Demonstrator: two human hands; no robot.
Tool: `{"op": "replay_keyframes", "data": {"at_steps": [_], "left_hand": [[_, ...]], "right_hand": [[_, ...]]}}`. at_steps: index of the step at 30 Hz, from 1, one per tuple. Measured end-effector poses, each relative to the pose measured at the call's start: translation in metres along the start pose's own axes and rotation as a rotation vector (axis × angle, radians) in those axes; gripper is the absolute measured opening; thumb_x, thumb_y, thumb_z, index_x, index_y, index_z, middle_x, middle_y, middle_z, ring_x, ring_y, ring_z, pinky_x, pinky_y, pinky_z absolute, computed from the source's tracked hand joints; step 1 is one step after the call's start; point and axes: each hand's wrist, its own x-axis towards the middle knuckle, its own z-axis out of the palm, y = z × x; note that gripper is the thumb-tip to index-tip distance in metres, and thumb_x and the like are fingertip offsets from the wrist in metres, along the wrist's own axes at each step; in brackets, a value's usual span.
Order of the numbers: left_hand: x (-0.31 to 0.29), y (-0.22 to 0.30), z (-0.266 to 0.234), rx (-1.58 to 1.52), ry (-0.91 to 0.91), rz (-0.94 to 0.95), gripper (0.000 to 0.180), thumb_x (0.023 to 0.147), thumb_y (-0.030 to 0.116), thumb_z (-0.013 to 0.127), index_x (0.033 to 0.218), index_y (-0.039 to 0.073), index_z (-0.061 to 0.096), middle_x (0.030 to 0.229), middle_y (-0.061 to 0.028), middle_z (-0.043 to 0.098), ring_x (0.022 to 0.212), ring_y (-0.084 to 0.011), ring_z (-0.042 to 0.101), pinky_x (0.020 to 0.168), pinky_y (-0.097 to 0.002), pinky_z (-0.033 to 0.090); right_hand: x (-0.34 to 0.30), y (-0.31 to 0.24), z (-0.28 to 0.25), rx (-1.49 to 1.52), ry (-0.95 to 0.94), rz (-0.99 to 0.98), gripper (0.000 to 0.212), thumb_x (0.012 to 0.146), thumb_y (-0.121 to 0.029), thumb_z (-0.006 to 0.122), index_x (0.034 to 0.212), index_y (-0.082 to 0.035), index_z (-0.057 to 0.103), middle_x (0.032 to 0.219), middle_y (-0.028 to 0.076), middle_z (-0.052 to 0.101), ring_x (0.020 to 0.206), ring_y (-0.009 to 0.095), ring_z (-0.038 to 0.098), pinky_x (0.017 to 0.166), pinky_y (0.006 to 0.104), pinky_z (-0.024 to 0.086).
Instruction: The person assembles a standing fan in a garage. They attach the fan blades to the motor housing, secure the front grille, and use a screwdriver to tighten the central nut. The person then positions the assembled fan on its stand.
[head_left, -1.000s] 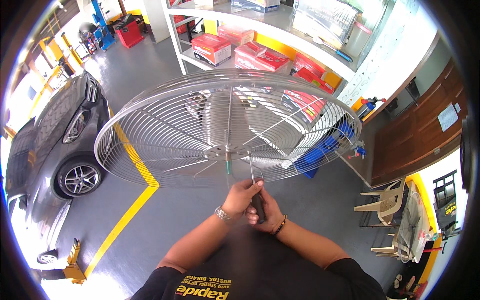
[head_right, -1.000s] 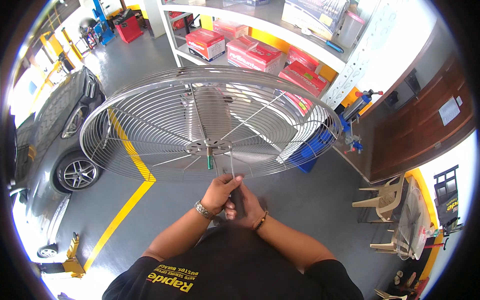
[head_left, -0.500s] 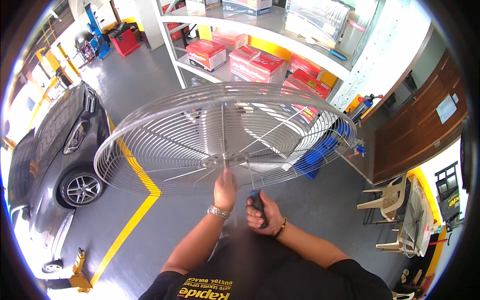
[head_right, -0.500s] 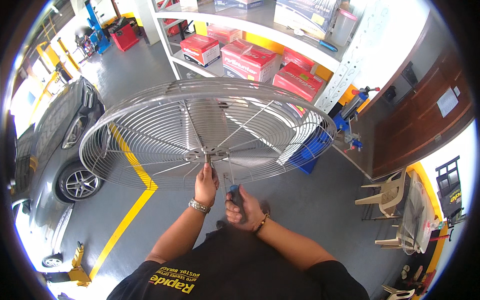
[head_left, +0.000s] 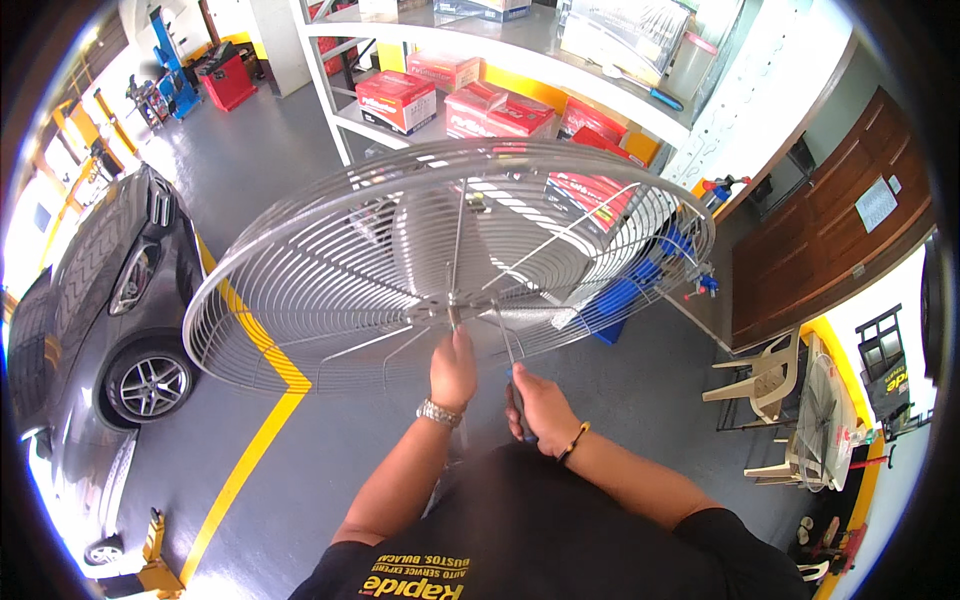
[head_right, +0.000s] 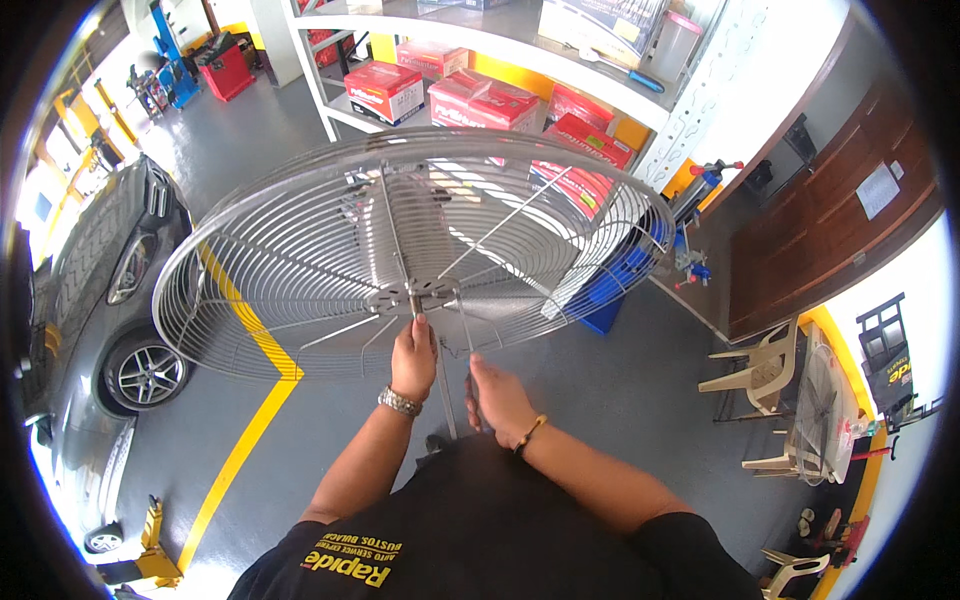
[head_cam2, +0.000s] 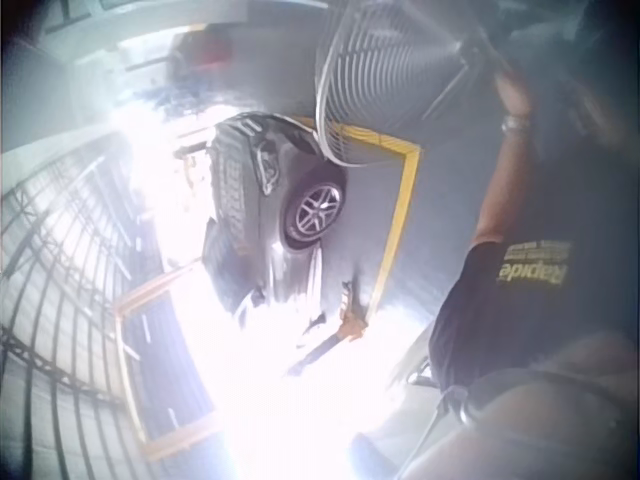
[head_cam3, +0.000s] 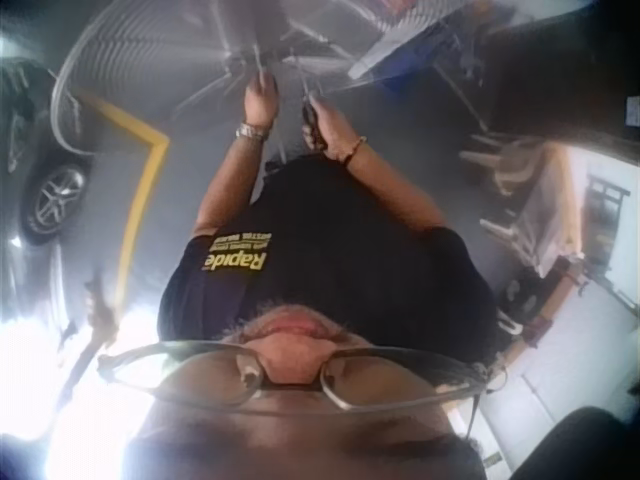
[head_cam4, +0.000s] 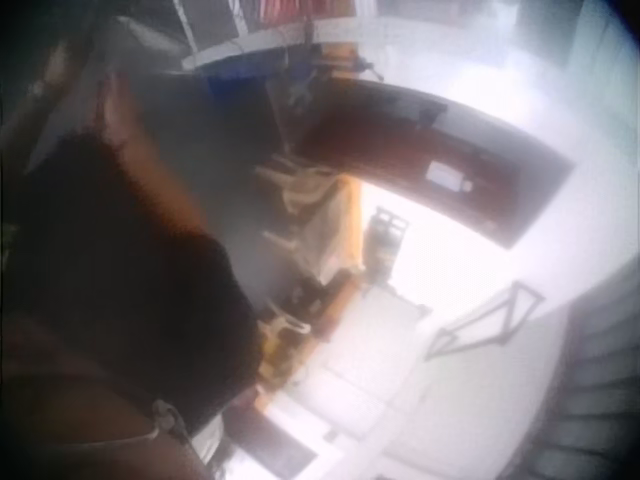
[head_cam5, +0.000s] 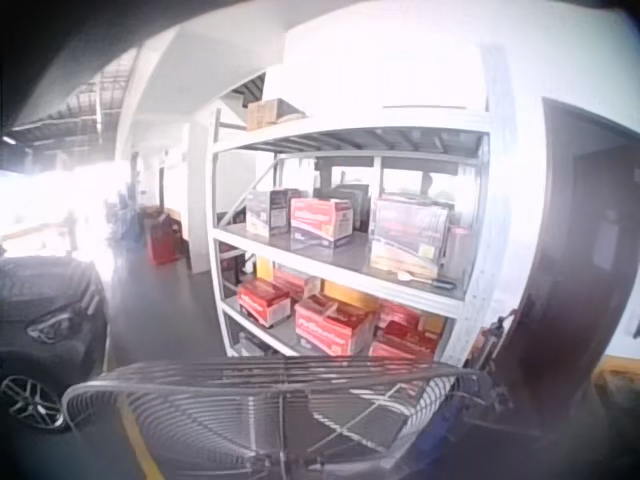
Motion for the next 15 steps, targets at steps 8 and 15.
{"op": "replay_keyframes", "data": {"at_steps": [8, 15], "left_hand": [[-0.022, 0.025, -0.020, -0.453, -0.177, -0.240, 0.047, 0.103, 0.045, 0.040, 0.086, 0.004, 0.054, 0.062, -0.0025, 0.051, 0.049, -0.0108, 0.045, 0.046, -0.0273, 0.036], [-0.078, 0.145, -0.146, 0.409, 0.065, 0.648, 0.030, 0.089, 0.030, 0.062, 0.097, 0.001, 0.067, 0.071, -0.0109, 0.063, 0.057, -0.0214, 0.061, 0.055, -0.0326, 0.048]], "right_hand": [[-0.006, 0.025, -0.023, 0.810, -0.530, 0.222, 0.042, 0.098, -0.042, 0.043, 0.117, -0.005, 0.053, 0.070, 0.005, 0.050, 0.051, 0.014, 0.043, 0.049, 0.0252, 0.036], [0.000, 0.039, -0.041, 0.975, -0.660, 0.187, 0.042, 0.098, -0.037, 0.045, 0.124, -0.004, 0.051, 0.076, 0.006, 0.051, 0.047, 0.012, 0.043, 0.047, 0.0237, 0.035]]}}
